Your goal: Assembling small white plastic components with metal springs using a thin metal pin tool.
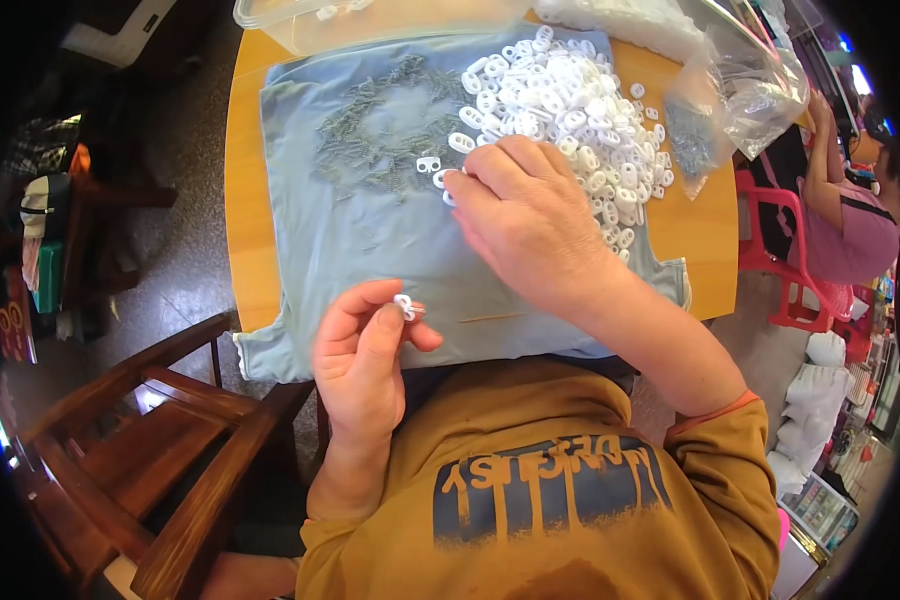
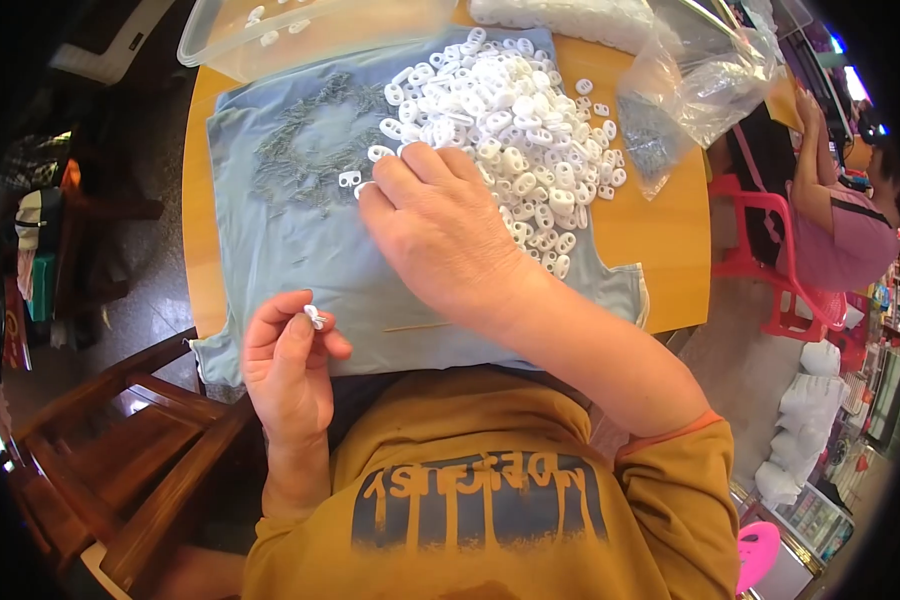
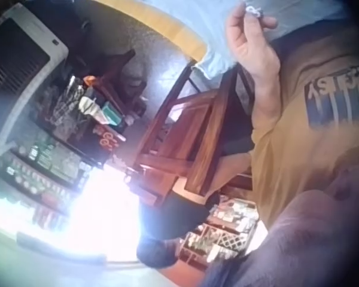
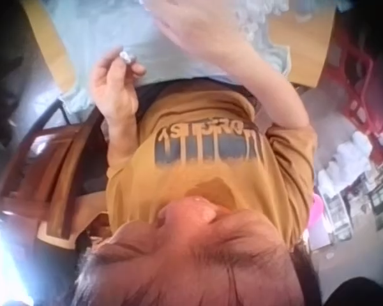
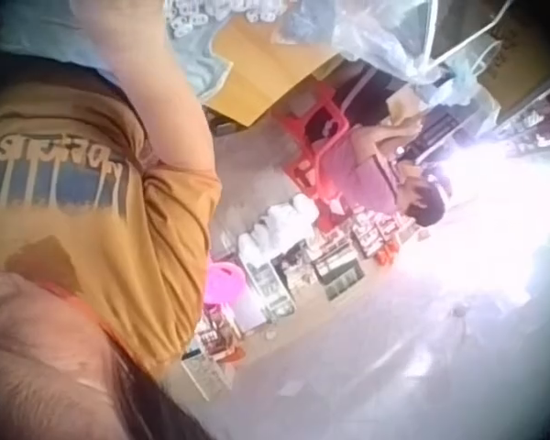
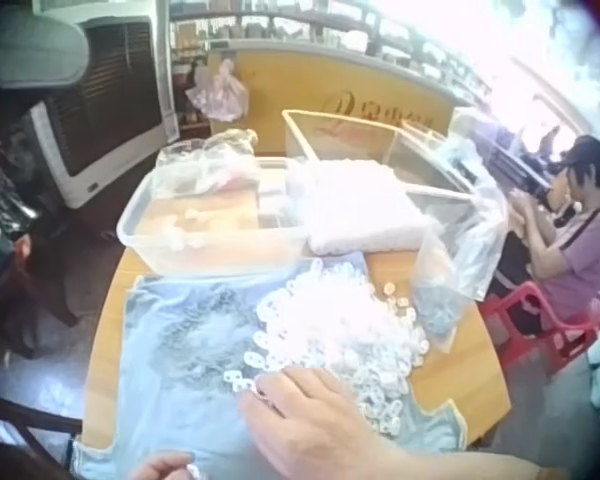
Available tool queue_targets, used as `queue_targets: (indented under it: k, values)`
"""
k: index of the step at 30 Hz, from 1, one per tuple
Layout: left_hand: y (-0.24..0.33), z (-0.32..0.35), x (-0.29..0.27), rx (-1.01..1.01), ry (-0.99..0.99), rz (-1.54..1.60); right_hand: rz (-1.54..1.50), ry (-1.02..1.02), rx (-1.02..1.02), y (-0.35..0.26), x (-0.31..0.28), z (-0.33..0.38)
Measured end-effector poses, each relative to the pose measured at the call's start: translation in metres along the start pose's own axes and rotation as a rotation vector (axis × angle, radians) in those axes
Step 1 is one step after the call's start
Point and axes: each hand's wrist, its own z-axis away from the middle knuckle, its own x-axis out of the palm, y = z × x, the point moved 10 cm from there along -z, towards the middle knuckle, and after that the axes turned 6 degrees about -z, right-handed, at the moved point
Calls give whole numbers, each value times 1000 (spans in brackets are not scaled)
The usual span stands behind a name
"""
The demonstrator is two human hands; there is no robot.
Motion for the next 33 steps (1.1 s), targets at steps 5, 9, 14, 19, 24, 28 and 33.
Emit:
queue_targets:
  k: [5,9,14,19,24,28,33]
  values:
    - [-1,-3,3,-5,-54,-1,84,-51,-55,-3,4,-3]
    - [-1,-3,6,3,-104,30,132,-70,-119,-10,3,-4]
    - [0,-2,8,18,-105,14,75,-96,-186,-16,5,-2]
    - [0,-2,10,27,-108,-5,9,-233,-156,-18,14,0]
    - [0,-2,7,1,-80,27,-72,-269,-103,-13,16,-2]
    - [-3,-1,3,-57,-13,70,-125,-243,-85,-12,17,-2]
    - [1,3,9,-66,-54,123,-317,-106,-85,-18,0,5]
